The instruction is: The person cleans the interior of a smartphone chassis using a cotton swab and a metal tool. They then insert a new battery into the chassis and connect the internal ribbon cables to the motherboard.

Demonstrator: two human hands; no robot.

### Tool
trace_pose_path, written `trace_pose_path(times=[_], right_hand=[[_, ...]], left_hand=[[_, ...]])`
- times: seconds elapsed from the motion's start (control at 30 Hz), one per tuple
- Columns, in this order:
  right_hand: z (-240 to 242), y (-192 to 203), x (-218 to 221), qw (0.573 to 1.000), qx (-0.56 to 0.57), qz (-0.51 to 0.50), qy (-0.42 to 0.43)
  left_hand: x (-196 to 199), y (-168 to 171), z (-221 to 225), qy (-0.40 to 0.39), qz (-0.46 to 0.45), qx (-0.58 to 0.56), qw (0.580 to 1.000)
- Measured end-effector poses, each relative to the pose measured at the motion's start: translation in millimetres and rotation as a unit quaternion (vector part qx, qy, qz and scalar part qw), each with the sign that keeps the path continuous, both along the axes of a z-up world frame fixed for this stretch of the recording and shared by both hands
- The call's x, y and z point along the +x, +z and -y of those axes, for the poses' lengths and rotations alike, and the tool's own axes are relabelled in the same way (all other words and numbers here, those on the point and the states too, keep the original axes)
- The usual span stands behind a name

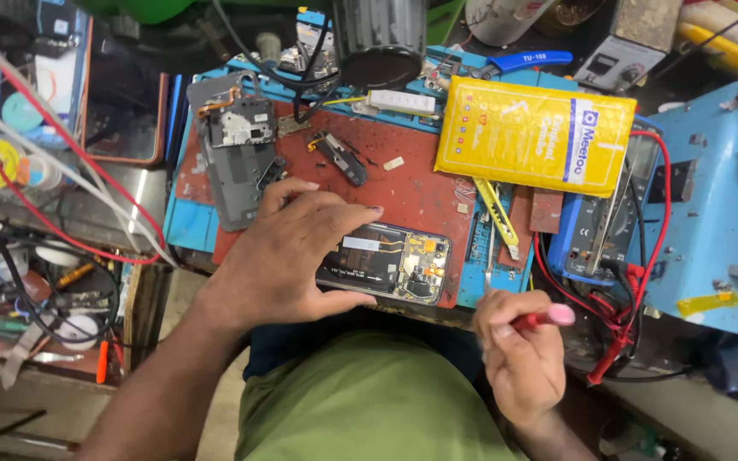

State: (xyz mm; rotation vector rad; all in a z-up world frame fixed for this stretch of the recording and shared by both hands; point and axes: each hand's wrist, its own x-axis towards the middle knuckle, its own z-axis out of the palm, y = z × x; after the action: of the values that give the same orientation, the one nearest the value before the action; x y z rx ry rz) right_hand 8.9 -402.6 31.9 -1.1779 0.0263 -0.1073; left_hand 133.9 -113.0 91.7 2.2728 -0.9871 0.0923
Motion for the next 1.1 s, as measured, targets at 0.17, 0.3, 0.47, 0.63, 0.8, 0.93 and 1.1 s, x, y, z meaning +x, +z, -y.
trace_pose_path(times=[0.17, 0.3, 0.47, 0.63, 0.8, 0.93, 1.1], right_hand=[[-26.8, 38.8, 15.5, 0.822, -0.547, -0.151, -0.037], [-55.9, 63.7, 40.4, 0.781, -0.612, -0.116, -0.057], [-65.8, 71.1, 48.9, 0.823, -0.556, -0.091, -0.073], [-60.7, 75.1, 59.4, 0.815, -0.571, -0.081, -0.045], [-50.5, 80.1, 74.6, 0.854, -0.519, -0.038, -0.01], [-46.6, 74.7, 87.8, 0.949, -0.278, -0.145, 0.045], [-56.9, 72.0, 70.9, 0.964, -0.233, -0.115, 0.064]], left_hand=[[4.2, 1.6, 3.4, -0.014, 0.005, -0.01, 1.0], [2.8, 11.5, 5.9, -0.013, -0.036, 0.029, 0.999], [8.1, 21.0, 14.4, -0.023, -0.086, 0.059, 0.994], [4.6, 31.0, 17.9, 0.021, -0.188, 0.085, 0.978], [-10.2, 27.8, 9.2, 0.026, -0.239, -0.099, 0.966], [-30.5, 3.6, 12.3, 0.037, -0.546, -0.324, 0.772], [-56.5, -16.8, 16.1, 0.05, -0.524, -0.473, 0.706]])
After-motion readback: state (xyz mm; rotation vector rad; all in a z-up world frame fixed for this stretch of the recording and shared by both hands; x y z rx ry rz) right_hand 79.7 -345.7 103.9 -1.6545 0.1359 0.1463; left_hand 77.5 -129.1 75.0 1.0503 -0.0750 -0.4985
